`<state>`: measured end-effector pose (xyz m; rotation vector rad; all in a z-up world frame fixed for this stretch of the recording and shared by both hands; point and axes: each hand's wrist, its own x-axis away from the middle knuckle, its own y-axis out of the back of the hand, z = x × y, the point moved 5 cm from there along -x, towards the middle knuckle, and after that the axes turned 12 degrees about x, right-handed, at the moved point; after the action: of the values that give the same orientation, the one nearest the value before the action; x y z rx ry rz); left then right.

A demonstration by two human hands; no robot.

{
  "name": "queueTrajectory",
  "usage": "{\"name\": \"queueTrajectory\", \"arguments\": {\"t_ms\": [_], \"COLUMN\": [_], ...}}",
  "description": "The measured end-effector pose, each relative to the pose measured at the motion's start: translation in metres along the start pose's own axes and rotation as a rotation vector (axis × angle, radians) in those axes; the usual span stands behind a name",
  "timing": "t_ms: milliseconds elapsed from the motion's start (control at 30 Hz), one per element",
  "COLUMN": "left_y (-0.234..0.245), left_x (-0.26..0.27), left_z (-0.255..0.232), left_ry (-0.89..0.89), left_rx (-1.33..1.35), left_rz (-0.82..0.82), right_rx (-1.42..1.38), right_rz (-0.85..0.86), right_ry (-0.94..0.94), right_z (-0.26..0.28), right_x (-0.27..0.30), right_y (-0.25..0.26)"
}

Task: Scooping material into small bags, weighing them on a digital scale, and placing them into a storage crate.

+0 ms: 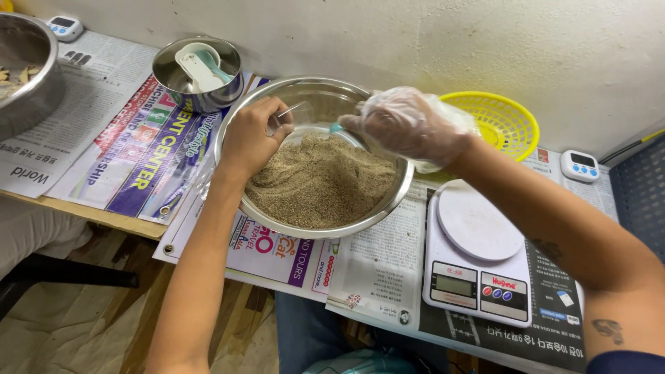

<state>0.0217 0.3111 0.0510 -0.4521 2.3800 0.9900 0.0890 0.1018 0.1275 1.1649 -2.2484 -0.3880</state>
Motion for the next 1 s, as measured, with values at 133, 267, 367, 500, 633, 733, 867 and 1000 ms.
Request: {"name": "queueTrajectory", "arguments": {"t_ms": [133,267,367,500,633,733,867,1000], "left_y": [0.003,-0.004,-0.008,-0.004,-0.008,-0.004,0.011,0.013], "left_x": [0.000,0.001,0.000,0.000,0.001,-0.001,-0.002,-0.004], "left_z": [-0.003,0.006,0.010,0.003,0.007,0.006,0.001,0.000], "left_ry": [0.023,0.013,0.012,0.014,0.019,0.053,0.093,0.161], "left_rx": [0.005,-0.039,-0.046,-0.024,-0.006,-0.005,-0.056,-0.041], "left_rz": [0.009,0.018,0.040,0.066,0.080,0.057,-0.040,-0.069], "right_rx": [-0.625,-0.439,-0.305,-0.182,0.000,-0.013,-0.359,-0.346], "right_rz": [0.059,0.083,0.116,0.147,0.175,0.156,0.051,-0.164], "right_ry": [-0.084,-0.022,0.020,0.054,0.099,0.042,-0.205,-0.289], "right_z": [0.007,0.025,0.031,0.035,0.053,0.036,0.011,0.001], "right_x": [-0.036,-0.031,-0.020,0.013,0.043,0.065,0.080,0.015], "right_y": [-0.006,-0.001,-0.014,-0.045,-0.065,-0.052,-0.035,-0.031]}}
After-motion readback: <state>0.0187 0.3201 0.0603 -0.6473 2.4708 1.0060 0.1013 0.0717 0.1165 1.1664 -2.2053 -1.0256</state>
